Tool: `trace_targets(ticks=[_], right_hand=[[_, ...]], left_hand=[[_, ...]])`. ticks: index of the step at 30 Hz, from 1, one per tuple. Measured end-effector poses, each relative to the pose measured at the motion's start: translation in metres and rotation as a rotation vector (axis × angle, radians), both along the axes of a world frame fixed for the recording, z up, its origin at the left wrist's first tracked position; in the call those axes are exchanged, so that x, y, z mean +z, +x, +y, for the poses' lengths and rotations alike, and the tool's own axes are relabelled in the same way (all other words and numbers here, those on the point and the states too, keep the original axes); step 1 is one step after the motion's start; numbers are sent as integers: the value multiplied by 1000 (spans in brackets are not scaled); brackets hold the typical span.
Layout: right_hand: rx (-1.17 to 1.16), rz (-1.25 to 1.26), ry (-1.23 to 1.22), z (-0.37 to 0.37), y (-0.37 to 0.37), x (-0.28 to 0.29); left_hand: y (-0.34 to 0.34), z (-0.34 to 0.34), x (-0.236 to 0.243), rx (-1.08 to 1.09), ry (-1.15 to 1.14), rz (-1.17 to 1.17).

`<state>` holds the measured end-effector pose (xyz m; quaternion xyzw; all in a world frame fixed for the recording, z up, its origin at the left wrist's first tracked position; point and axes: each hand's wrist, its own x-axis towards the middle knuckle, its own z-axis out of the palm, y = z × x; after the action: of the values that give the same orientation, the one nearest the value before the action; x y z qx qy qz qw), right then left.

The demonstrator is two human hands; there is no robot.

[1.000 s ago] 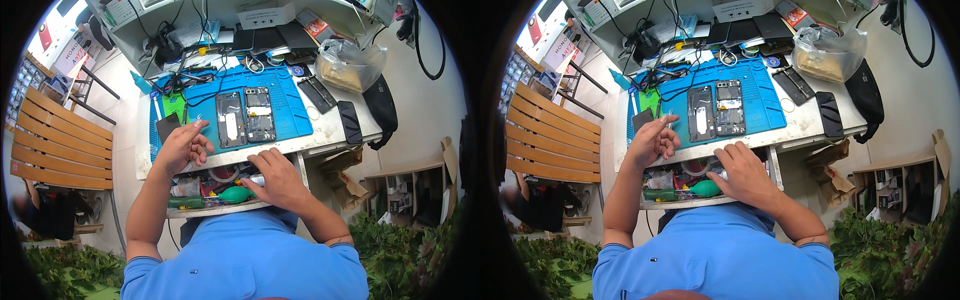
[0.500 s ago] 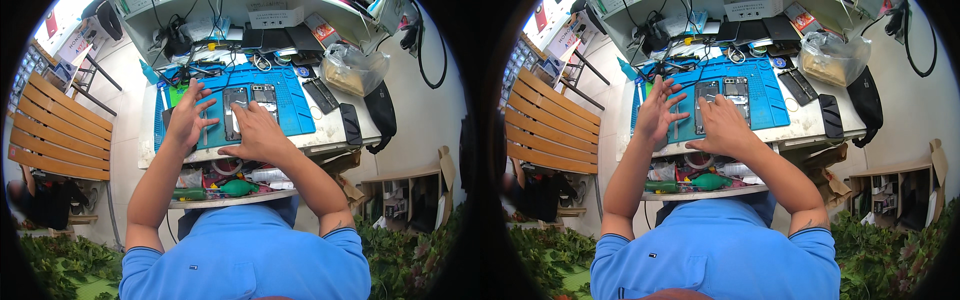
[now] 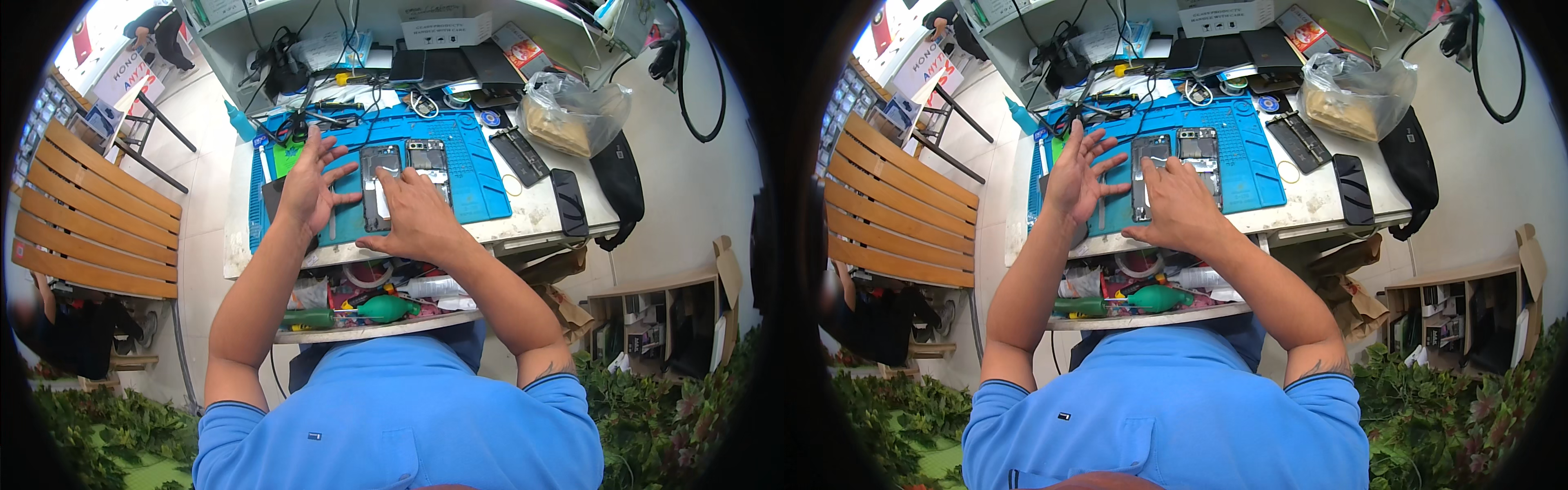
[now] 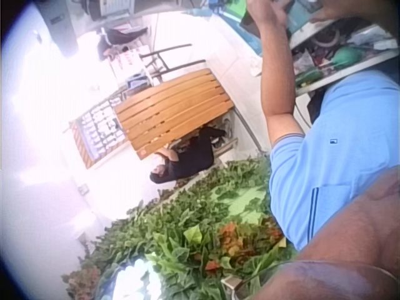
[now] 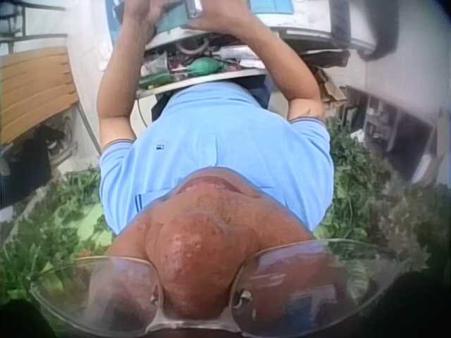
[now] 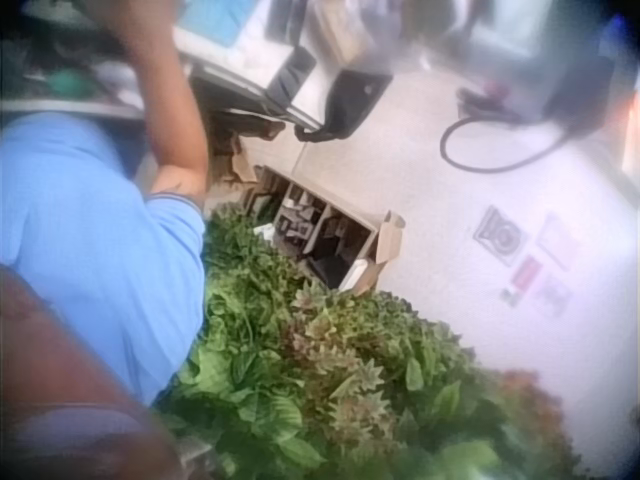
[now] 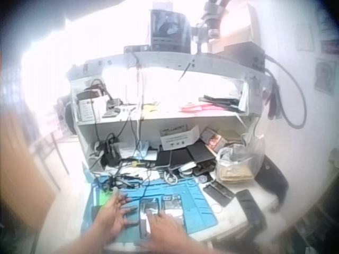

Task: The person applies adhesive to a disassembled smartphone chassis, then reassembles the device by aligning and pressing the screen assembly onto the frame. They subsequently handle a separate black rectangular component, securing it with a rubber band, and finally connect a charging cable to a phone to test functionality.

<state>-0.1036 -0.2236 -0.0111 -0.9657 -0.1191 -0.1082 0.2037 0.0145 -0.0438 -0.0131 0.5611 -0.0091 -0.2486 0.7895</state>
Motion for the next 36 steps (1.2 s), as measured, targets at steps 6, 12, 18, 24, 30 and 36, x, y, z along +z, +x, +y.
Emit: trace_targets(ticks=[6, 12, 18, 24, 30, 36], right_hand=[[-6, -73, 35, -1, 1, -13], [-46, -158, 75, -3, 2, -23], [-107, -274, 42, 6, 0, -27], [-174, -363, 85, 5, 5, -35], [-265, -439, 390, -11, 14, -33], [-380, -306, 767, -29, 18, -24]], left_hand=[[2, 0, -4, 36, -51, -1], [4, -5, 2, 43, -85, -9], [5, -12, 3, 25, -121, -17], [10, -14, -8, -62, -115, -13], [7, -14, -18, -217, 151, -419], [5, -29, -2, -220, 726, -1439]])
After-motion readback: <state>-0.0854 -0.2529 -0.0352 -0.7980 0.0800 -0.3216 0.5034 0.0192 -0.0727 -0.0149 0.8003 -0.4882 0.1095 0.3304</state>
